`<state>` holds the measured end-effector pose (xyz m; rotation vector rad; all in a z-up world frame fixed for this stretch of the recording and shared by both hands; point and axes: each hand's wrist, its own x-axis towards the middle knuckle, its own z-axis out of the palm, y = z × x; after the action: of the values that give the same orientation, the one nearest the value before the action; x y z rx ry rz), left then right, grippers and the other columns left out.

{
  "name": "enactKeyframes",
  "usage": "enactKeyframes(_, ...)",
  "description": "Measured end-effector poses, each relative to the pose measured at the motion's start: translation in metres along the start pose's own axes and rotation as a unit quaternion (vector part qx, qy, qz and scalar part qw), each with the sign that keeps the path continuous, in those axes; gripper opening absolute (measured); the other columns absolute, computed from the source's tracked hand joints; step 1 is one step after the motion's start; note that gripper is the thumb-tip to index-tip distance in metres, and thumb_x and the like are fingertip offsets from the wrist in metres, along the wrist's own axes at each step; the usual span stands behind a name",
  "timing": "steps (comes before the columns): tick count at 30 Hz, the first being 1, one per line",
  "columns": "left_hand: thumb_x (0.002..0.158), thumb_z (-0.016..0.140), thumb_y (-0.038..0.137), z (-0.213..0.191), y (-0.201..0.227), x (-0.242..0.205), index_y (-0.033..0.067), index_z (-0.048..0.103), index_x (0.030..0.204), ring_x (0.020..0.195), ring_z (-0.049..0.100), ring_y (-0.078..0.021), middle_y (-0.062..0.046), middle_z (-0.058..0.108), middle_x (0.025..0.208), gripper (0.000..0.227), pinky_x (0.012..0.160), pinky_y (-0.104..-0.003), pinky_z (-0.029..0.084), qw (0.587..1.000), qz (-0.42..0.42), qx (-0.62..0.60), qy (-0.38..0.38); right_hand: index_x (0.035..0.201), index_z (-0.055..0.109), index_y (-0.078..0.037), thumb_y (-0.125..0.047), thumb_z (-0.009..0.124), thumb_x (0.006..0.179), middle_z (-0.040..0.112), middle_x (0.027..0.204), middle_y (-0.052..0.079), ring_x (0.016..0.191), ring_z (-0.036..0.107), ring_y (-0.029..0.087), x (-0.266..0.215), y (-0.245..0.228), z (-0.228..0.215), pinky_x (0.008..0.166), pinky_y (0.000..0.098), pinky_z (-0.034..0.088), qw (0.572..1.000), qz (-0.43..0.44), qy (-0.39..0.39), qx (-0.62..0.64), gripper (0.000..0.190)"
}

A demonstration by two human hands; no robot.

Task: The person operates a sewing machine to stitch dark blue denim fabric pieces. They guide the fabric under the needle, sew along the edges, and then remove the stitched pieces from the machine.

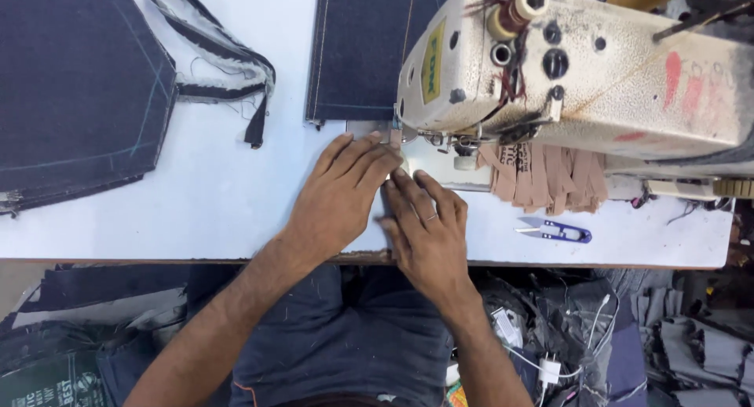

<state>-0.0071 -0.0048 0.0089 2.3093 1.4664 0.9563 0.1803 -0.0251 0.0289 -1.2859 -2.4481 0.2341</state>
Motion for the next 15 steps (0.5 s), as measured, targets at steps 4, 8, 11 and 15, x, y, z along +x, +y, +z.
enactKeyframes(4, 0.096, 0.056, 0.003, 0.000, -0.001, -0.001, 0.0050, 0.061, 0.130, 0.140, 0.053, -0.0258, -0.010, 0.065, 0.135, 0.035, 0.122, -0.049, 0.033, 1.000, -0.005, -0.010, -0.003, 0.134, 0.068, -0.010, -0.018, 0.074, 0.096, 0.061, 0.147, 0.002, 0.135, 0.054, 0.027, 0.002, 0.010, 0.002, 0.111, 0.0459, 0.041, 1.000, 0.006, -0.011, -0.006, 0.040)
enactKeyframes(8, 0.094, 0.056, 0.003, -0.002, -0.004, 0.003, 0.0042, 0.060, 0.133, 0.138, 0.053, -0.0269, -0.011, 0.065, 0.135, 0.040, 0.121, -0.050, 0.034, 1.000, 0.011, 0.008, -0.018, 0.135, 0.068, -0.010, -0.019, 0.075, 0.092, 0.059, 0.138, 0.005, 0.127, 0.053, 0.030, 0.009, 0.012, 0.005, 0.105, 0.0472, 0.042, 1.000, 0.005, 0.024, -0.014, 0.044)
enactKeyframes(11, 0.089, 0.057, 0.005, -0.019, -0.010, 0.004, 0.0080, 0.061, 0.134, 0.135, 0.054, -0.0268, -0.011, 0.066, 0.135, 0.045, 0.117, -0.052, 0.035, 0.996, 0.026, 0.081, -0.022, 0.134, 0.068, -0.010, -0.020, 0.075, 0.093, 0.059, 0.144, 0.003, 0.127, 0.054, 0.028, 0.013, 0.012, 0.004, 0.104, 0.0463, 0.041, 0.999, -0.006, 0.033, -0.014, 0.043)
enactKeyframes(15, 0.105, 0.059, 0.016, -0.057, -0.079, -0.039, 0.0044, 0.060, 0.144, 0.136, 0.055, -0.0343, -0.017, 0.064, 0.138, 0.041, 0.119, -0.051, 0.038, 0.954, -0.099, 0.281, -0.024, 0.136, 0.066, -0.011, -0.024, 0.073, 0.094, 0.059, 0.148, 0.002, 0.129, 0.052, 0.026, 0.010, 0.013, 0.005, 0.103, 0.0442, 0.040, 1.000, 0.002, 0.021, 0.005, 0.044)
